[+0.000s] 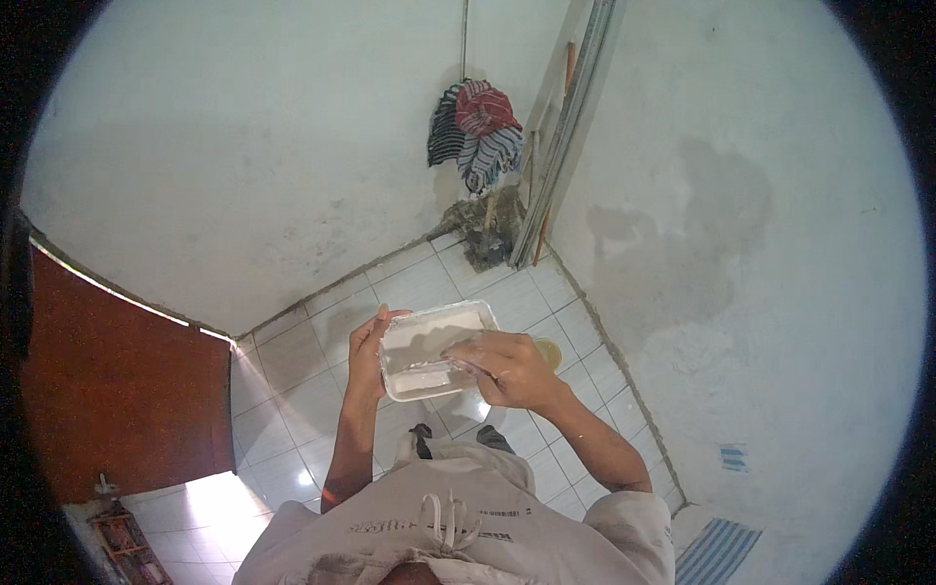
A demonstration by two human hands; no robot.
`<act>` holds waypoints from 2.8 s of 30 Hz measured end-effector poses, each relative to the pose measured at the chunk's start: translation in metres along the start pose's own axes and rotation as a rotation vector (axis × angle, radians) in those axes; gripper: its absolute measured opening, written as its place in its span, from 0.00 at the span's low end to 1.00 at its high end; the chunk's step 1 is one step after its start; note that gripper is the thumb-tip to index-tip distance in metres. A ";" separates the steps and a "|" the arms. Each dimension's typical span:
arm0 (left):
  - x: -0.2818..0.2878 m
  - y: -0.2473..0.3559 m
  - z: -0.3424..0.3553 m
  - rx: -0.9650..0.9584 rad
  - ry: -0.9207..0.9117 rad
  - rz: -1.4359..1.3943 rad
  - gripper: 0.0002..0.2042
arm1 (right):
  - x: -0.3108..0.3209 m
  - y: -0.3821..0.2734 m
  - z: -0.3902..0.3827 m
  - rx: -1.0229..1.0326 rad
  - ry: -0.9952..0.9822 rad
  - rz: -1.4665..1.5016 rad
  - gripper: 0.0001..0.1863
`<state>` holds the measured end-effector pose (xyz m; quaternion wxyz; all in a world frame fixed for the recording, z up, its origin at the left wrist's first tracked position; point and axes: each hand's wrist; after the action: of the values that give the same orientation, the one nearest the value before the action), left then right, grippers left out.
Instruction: The person applies a white compound to a damaged section of a wall using a putty knife and then mixes more of the compound in a plastic container with a small amount of liquid.
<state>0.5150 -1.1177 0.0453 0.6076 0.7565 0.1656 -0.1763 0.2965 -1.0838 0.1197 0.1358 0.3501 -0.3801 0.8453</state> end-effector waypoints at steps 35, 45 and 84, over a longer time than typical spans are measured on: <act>-0.004 0.006 0.003 0.015 -0.069 -0.043 0.21 | 0.005 0.010 0.029 0.057 0.122 -0.044 0.25; 0.002 0.003 0.004 -0.003 -0.045 -0.022 0.21 | -0.006 0.014 0.028 0.031 0.047 -0.097 0.20; -0.007 0.004 0.006 -0.027 -0.066 0.010 0.23 | -0.001 0.017 0.031 0.115 0.032 -0.054 0.21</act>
<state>0.5100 -1.1248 0.0504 0.6239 0.7427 0.1440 -0.1959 0.3038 -1.1182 0.1243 0.1443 0.3541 -0.3189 0.8672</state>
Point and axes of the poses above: each hand's wrist, its own z-axis towards the middle knuckle, its own x-axis out of the back of the hand, y = z × x, and after that the axes turned 4 degrees about -x, right-handed
